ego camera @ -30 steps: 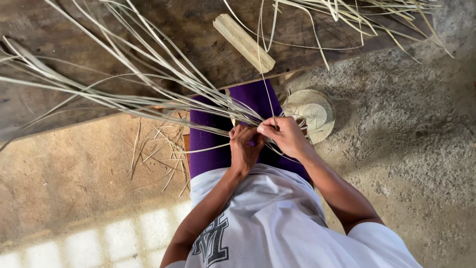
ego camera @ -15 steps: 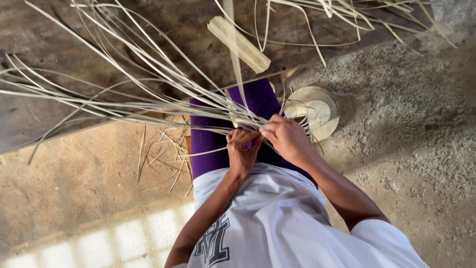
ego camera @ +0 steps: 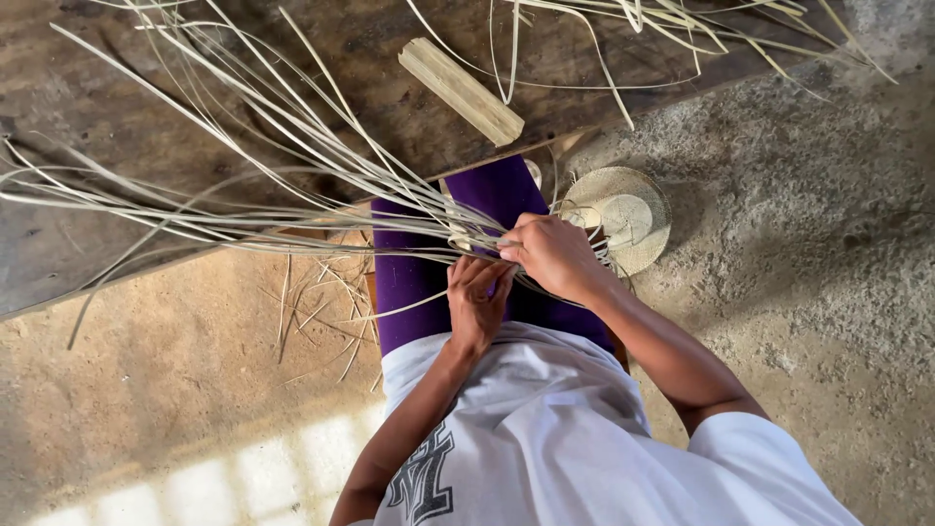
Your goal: Weaving natural fibers into a circular pattern to create a hat or basket base.
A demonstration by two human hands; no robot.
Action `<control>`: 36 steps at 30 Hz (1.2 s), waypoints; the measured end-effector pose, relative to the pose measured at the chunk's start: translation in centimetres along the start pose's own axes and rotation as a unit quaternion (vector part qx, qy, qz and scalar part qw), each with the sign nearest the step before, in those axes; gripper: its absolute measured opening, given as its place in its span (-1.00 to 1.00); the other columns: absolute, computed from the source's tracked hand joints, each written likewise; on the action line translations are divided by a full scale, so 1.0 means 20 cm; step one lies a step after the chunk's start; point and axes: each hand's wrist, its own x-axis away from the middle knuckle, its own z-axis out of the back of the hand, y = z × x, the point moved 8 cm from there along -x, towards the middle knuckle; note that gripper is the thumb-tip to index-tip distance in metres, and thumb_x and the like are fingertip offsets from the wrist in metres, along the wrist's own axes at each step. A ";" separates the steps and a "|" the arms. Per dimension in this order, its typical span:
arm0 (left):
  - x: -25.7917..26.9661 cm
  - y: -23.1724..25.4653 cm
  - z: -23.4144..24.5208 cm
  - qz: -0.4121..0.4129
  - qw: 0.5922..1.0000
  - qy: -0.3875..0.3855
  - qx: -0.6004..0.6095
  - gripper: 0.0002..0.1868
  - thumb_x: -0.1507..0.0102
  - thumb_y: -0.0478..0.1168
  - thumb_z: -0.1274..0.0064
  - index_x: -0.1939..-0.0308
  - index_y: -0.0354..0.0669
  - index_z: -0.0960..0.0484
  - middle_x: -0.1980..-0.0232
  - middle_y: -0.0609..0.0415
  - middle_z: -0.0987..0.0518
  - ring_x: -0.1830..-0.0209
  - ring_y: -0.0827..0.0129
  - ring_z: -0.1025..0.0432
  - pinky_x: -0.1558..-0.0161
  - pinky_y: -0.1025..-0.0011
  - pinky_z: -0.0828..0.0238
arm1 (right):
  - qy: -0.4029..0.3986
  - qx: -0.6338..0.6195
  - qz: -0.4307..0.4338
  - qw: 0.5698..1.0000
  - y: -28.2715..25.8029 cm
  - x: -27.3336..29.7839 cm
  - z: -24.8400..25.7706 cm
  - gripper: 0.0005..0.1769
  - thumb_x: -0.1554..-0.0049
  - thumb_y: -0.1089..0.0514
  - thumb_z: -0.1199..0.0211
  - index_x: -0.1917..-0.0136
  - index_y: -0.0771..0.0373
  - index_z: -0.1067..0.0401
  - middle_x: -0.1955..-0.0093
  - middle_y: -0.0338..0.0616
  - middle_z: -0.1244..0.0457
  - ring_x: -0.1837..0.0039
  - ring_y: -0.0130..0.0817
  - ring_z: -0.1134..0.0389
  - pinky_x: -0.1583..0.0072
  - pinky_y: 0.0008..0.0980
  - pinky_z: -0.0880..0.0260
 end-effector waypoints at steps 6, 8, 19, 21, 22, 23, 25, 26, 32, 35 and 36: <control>-0.02 -0.04 -0.01 0.046 0.998 -0.007 0.028 -0.98 -0.09 -0.30 -0.14 0.41 -0.09 -0.64 0.48 0.10 -0.54 0.42 0.19 -0.40 0.26 0.40 -0.32 | 0.044 0.004 0.057 0.997 -0.05 0.11 0.09 -0.85 0.01 0.11 -0.24 0.15 0.15 -0.48 0.09 -0.27 -0.28 0.07 0.00 -0.34 0.04 -0.01 -0.36; -0.03 -0.05 0.00 0.061 0.997 -0.012 0.042 -0.99 -0.08 -0.30 -0.15 0.43 -0.12 -0.64 0.50 0.08 -0.53 0.43 0.20 -0.40 0.28 0.41 -0.33 | 0.061 0.015 0.065 0.996 -0.02 0.14 0.07 -0.86 0.02 0.12 -0.25 0.17 0.17 -0.49 0.11 -0.27 -0.28 0.09 -0.06 -0.35 0.05 -0.07 -0.37; -0.07 -0.06 0.00 -0.042 0.994 -0.064 -0.080 -0.96 -0.06 -0.24 -0.11 0.50 -0.04 -0.58 0.52 0.23 -0.48 0.29 0.28 -0.42 -0.05 0.33 -0.19 | 0.215 -0.135 0.147 0.956 0.03 0.15 0.07 -0.89 0.04 0.30 -0.26 0.27 0.10 -0.51 0.28 -0.30 -0.30 0.24 -0.18 -0.34 0.21 -0.29 -0.38; -0.09 0.02 0.02 -0.065 0.989 -0.032 -0.130 -0.90 -0.02 -0.23 -0.16 0.52 -0.05 -0.54 0.52 0.21 -0.44 0.28 0.27 -0.39 -0.10 0.26 -0.13 | 0.222 -0.135 0.146 0.955 0.03 0.16 0.07 -0.88 0.05 0.33 -0.24 0.26 0.13 -0.50 0.28 -0.28 -0.30 0.23 -0.14 -0.34 0.20 -0.26 -0.39; -0.10 0.08 0.04 -0.087 0.980 0.003 -0.180 -0.83 0.01 -0.21 -0.22 0.54 -0.06 -0.50 0.52 0.19 -0.41 0.26 0.26 -0.36 -0.14 0.19 -0.06 | 0.227 -0.133 0.147 0.953 0.03 0.16 0.08 -0.86 0.05 0.36 -0.22 0.25 0.16 -0.50 0.27 -0.27 -0.31 0.22 -0.11 -0.34 0.20 -0.23 -0.40; -0.09 0.07 0.03 -0.088 0.980 0.003 -0.181 -0.83 0.01 -0.21 -0.22 0.54 -0.06 -0.50 0.52 0.19 -0.41 0.26 0.26 -0.36 -0.14 0.19 -0.06 | 0.228 -0.134 0.148 0.953 0.02 0.17 0.08 -0.86 0.05 0.36 -0.22 0.25 0.16 -0.50 0.27 -0.27 -0.31 0.22 -0.11 -0.34 0.20 -0.23 -0.40; -0.06 0.04 0.02 -0.050 0.984 0.001 -0.169 -0.85 -0.10 -0.22 -0.16 0.48 -0.02 -0.48 0.43 0.22 -0.39 0.29 0.34 -0.33 0.11 0.37 -0.14 | 0.223 -0.148 0.134 0.954 0.02 0.17 0.09 -0.88 0.04 0.33 -0.23 0.26 0.14 -0.50 0.27 -0.25 -0.31 0.21 -0.09 -0.34 0.18 -0.25 -0.39; -0.06 0.05 0.02 -0.052 0.984 0.001 -0.169 -0.85 -0.10 -0.22 -0.16 0.48 -0.02 -0.48 0.43 0.22 -0.39 0.29 0.34 -0.33 0.11 0.37 -0.14 | 0.225 -0.149 0.134 0.953 0.03 0.17 0.08 -0.88 0.04 0.33 -0.23 0.26 0.14 -0.50 0.27 -0.25 -0.31 0.21 -0.09 -0.34 0.18 -0.25 -0.39; 0.01 -0.09 -0.05 0.139 0.983 -0.066 0.097 -0.90 -0.15 -0.37 0.03 0.36 -0.10 -0.57 0.42 0.09 -0.48 0.37 0.25 -0.44 0.23 0.43 -0.29 | 0.223 -0.174 0.116 0.952 0.09 0.17 0.04 -0.92 0.08 0.25 -0.30 0.29 0.08 -0.51 0.25 -0.32 -0.33 0.17 -0.18 -0.36 0.16 -0.31 -0.37; 0.02 -0.11 -0.06 0.180 0.972 -0.056 0.143 -0.94 -0.13 -0.24 -0.12 0.38 -0.14 -0.60 0.45 0.07 -0.51 0.38 0.32 -0.47 0.26 0.42 -0.33 | 0.230 -0.181 0.120 0.949 0.10 0.16 0.03 -0.94 0.04 0.25 -0.29 0.26 0.10 -0.52 0.26 -0.29 -0.33 0.18 -0.15 -0.35 0.17 -0.27 -0.37; 0.01 -0.10 -0.06 0.193 0.968 -0.056 0.153 -0.94 -0.13 -0.26 -0.12 0.40 -0.17 -0.60 0.47 0.06 -0.50 0.39 0.39 -0.44 0.26 0.43 -0.32 | 0.216 -0.180 0.121 0.952 0.10 0.15 0.03 -0.95 0.03 0.24 -0.28 0.26 0.11 -0.52 0.25 -0.28 -0.33 0.17 -0.15 -0.36 0.16 -0.28 -0.37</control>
